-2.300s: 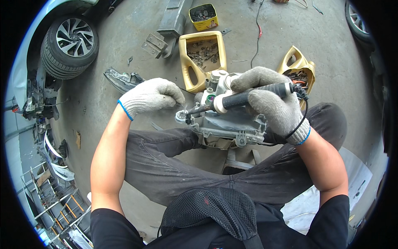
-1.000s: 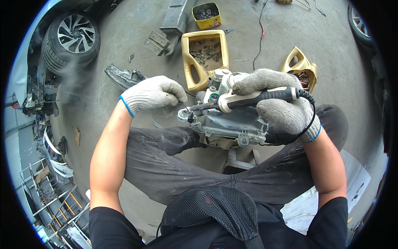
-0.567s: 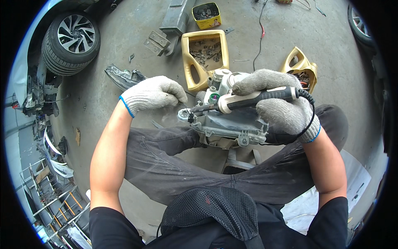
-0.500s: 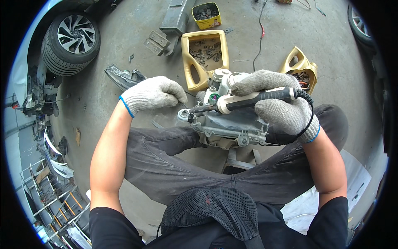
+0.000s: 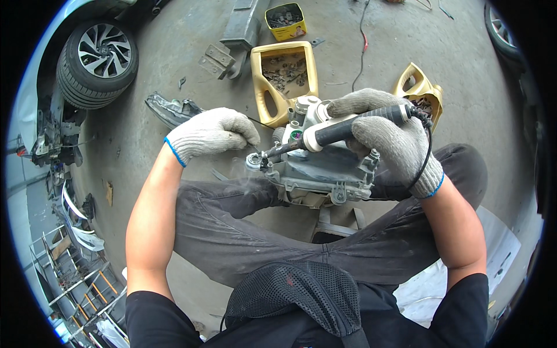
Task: The person uses a power tool to remove bolts from a car part held on their lap. They then use a screwdriver to adjust components on the same part.
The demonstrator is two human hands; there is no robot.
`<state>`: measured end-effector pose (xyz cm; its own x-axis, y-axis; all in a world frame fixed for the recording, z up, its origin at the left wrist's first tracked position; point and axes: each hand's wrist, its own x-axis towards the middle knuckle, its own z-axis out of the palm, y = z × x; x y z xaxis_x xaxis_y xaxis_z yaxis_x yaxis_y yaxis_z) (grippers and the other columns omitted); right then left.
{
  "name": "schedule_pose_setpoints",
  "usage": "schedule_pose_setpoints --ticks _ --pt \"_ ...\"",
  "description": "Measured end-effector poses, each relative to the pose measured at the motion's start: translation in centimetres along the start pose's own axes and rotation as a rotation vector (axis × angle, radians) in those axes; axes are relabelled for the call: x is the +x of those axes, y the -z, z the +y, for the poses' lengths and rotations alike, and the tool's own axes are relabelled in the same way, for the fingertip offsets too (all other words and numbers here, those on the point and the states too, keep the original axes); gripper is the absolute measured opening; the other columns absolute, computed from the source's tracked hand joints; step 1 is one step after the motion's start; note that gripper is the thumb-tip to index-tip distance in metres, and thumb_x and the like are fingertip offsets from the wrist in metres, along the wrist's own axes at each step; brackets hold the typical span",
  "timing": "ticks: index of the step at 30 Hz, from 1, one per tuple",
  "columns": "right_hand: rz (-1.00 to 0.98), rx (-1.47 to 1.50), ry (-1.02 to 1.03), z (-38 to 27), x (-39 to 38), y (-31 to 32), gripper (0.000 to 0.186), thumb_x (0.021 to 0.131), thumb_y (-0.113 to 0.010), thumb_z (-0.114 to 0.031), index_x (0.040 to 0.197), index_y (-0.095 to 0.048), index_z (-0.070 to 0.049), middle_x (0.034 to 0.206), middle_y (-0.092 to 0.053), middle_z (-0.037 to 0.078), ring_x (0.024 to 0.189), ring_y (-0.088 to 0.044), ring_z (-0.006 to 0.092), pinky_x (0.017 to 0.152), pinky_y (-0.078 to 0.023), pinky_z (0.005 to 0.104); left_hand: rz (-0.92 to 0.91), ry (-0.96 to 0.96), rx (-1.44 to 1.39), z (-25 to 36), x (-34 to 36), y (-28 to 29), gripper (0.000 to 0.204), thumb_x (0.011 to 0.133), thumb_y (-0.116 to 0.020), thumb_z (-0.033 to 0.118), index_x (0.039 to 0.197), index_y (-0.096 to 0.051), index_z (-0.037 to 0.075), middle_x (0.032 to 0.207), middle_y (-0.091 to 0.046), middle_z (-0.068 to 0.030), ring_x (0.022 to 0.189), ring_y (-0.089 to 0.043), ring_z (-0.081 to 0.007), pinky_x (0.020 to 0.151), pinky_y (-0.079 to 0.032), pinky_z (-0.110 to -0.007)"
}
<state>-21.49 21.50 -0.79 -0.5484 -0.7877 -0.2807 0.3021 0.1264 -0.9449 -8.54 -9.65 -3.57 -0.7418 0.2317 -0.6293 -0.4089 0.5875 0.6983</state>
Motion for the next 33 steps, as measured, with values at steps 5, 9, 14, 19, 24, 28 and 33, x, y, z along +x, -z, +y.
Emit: schedule_pose_setpoints --ticks 5,9,14,19,24,28,33 --pt "-0.005 0.034 -0.063 0.5 0.2 0.6 0.038 0.091 -0.064 -0.023 0.121 -0.07 0.001 0.083 -0.069 0.005 0.07 -0.06 0.0093 0.064 -0.051 0.0239 0.012 -0.03 0.025 0.0 0.1 0.0 0.021 0.081 -0.069 -0.001 0.101 -0.075 0.002 0.099 -0.071 -0.0087 0.095 -0.068 -0.0209 0.089 -0.054 -0.034" --pt "0.013 -0.029 -0.096 0.1 0.2 0.5 0.042 0.092 -0.059 -0.027 0.119 -0.069 0.003 0.08 -0.068 0.007 0.067 -0.059 0.0098 0.062 -0.05 0.0247 0.0 -0.026 0.011 0.0 0.1 0.0 0.02 0.081 -0.069 -0.001 0.1 -0.076 0.002 0.098 -0.071 -0.0088 0.095 -0.068 -0.0208 0.089 -0.054 -0.034" --pt "0.09 -0.024 -0.123 -0.1 0.2 0.1 0.041 0.092 -0.057 -0.027 0.118 -0.07 0.003 0.079 -0.068 0.006 0.062 -0.058 0.0089 0.058 -0.049 0.0236 0.009 -0.044 0.022 -0.1 0.1 -0.1 0.02 0.081 -0.068 -0.001 0.099 -0.076 0.003 0.098 -0.071 -0.0086 0.094 -0.067 -0.0209 0.088 -0.054 -0.034" --pt "0.112 0.015 -0.117 0.3 0.3 0.0 0.04 0.092 -0.057 -0.026 0.118 -0.07 0.003 0.08 -0.07 0.007 0.063 -0.059 0.0081 0.058 -0.049 0.0228 0.016 -0.073 0.032 0.1 0.2 -0.1 0.019 0.081 -0.069 0.0 0.099 -0.076 0.004 0.096 -0.07 -0.0082 0.092 -0.067 -0.0217 0.086 -0.054 -0.034" --pt "0.131 -0.009 -0.145 -0.2 0.2 -0.3 0.038 0.093 -0.057 -0.024 0.117 -0.07 0.003 0.079 -0.07 0.006 0.062 -0.06 0.008 0.057 -0.049 0.0227 0.042 -0.069 0.033 -0.1 0.1 -0.2 0.019 0.081 -0.069 0.001 0.099 -0.076 0.004 0.096 -0.07 -0.0077 0.092 -0.066 -0.0219 0.086 -0.054 -0.035" --pt "0.118 0.055 -0.166 0.3 0.4 0.3 0.033 0.094 -0.066 -0.024 0.116 -0.071 0.0 0.079 -0.069 0.005 0.062 -0.06 0.0089 0.055 -0.05 0.0243 0.07 -0.061 0.059 0.4 0.0 -0.2 0.019 0.081 -0.069 0.001 0.099 -0.076 0.005 0.097 -0.07 -0.0082 0.094 -0.067 -0.0219 0.087 -0.054 -0.035" --pt "0.096 0.035 -0.127 0.1 0.2 -0.1 0.035 0.094 -0.06 -0.025 0.116 -0.07 0.001 0.075 -0.067 0.004 0.06 -0.06 0.008 0.054 -0.05 0.0227 0.04 -0.064 0.032 0.0 0.1 -0.2 0.02 0.082 -0.07 0.0 0.1 -0.076 0.004 0.097 -0.071 -0.0091 0.095 -0.067 -0.0218 0.089 -0.054 -0.035"
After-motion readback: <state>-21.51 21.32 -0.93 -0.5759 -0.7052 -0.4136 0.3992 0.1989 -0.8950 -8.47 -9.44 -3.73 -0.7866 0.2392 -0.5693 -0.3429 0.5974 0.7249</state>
